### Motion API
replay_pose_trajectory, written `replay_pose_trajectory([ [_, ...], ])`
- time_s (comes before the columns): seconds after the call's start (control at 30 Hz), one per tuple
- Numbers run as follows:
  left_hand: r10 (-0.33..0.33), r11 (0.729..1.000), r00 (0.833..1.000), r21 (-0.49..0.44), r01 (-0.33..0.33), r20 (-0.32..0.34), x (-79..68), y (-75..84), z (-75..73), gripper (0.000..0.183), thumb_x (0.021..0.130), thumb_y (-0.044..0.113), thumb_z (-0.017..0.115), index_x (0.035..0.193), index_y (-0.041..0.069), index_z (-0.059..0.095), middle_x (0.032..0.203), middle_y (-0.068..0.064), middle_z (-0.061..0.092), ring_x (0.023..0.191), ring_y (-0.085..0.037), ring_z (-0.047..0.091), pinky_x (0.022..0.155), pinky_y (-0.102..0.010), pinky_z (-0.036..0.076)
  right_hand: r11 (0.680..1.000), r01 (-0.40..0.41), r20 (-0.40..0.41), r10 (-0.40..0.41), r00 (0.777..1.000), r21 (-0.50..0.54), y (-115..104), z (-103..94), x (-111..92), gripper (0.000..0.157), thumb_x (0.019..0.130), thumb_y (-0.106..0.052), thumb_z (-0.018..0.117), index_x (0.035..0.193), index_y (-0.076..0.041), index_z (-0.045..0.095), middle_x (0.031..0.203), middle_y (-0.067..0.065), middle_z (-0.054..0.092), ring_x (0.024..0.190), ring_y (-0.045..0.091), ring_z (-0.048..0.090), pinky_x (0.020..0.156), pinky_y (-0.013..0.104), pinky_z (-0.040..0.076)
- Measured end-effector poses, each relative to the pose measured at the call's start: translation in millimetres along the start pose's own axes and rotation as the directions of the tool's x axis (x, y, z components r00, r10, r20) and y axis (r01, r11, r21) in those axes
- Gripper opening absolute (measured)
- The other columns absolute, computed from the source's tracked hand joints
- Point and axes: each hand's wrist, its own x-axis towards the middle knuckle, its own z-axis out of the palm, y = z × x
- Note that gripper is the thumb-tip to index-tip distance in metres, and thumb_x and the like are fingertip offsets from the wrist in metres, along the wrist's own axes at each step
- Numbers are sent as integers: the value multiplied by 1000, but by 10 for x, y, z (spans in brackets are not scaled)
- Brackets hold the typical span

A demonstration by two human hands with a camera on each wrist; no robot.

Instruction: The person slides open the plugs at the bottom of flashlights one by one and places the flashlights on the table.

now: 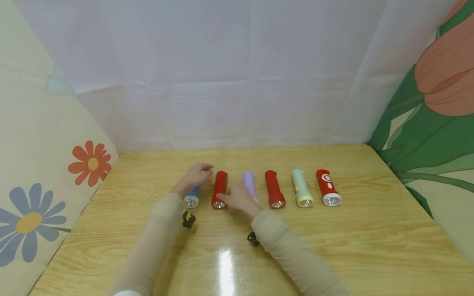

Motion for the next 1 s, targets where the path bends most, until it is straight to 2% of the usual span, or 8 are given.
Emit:
replay_pose_trajectory([
  [0.1,-6,1000,1000,-3,6,-17,41,9,16,40,92,4,44,127,-15,39,84,-23,57,74,-30,59,70,-34,52,1000,10,-1,-10,1000,-18,9,15,42,35,87,-25,61,59,-5,53,45,3,52,43,17,55,39,22,39],
  [0.2,-7,1000,1000,10,8,-21,116,-30,32,40,91,5,45,126,-14,41,78,-19,58,72,-27,59,67,-33,52,1000,1,2,-1,1000,-23,4,16,64,34,87,-26,60,61,-6,53,46,5,54,43,18,56,40,22,40],
  [0.37,-29,999,999,39,30,-21,199,-56,76,39,91,5,45,125,-14,42,82,-20,58,74,-26,60,68,-33,52,1000,-26,9,26,1000,-3,-4,26,74,33,88,-28,58,64,-6,54,50,8,57,43,19,56,39,22,38],
  [0.53,-51,998,999,36,52,-16,251,-70,123,38,92,7,44,125,-12,43,95,-23,58,79,-26,59,70,-33,52,999,-47,9,47,999,18,-4,34,80,32,88,-27,59,65,-6,54,53,11,59,46,22,58,40,23,40],
  [0.8,-52,996,999,78,51,7,292,-59,148,37,92,6,42,125,-9,46,108,-24,58,89,-29,60,74,-34,51,1000,-22,-10,22,1000,7,1,31,87,34,85,-31,63,64,-5,56,52,10,59,44,19,56,40,23,40],
  [0.9,-54,995,998,81,52,15,302,-57,153,35,91,5,42,123,-9,48,113,-25,57,90,-29,60,75,-34,51,1000,3,-12,-3,1000,11,-2,34,99,31,81,-32,67,70,-4,58,55,6,58,45,15,53,42,23,41],
  [1.0,-45,994,999,96,44,8,321,-59,155,33,90,4,42,120,-10,51,110,-24,58,87,-27,60,73,-32,51,1000,19,-3,-18,1000,21,-7,43,118,27,79,-29,70,77,-4,59,59,4,58,46,13,52,44,24,44],
])
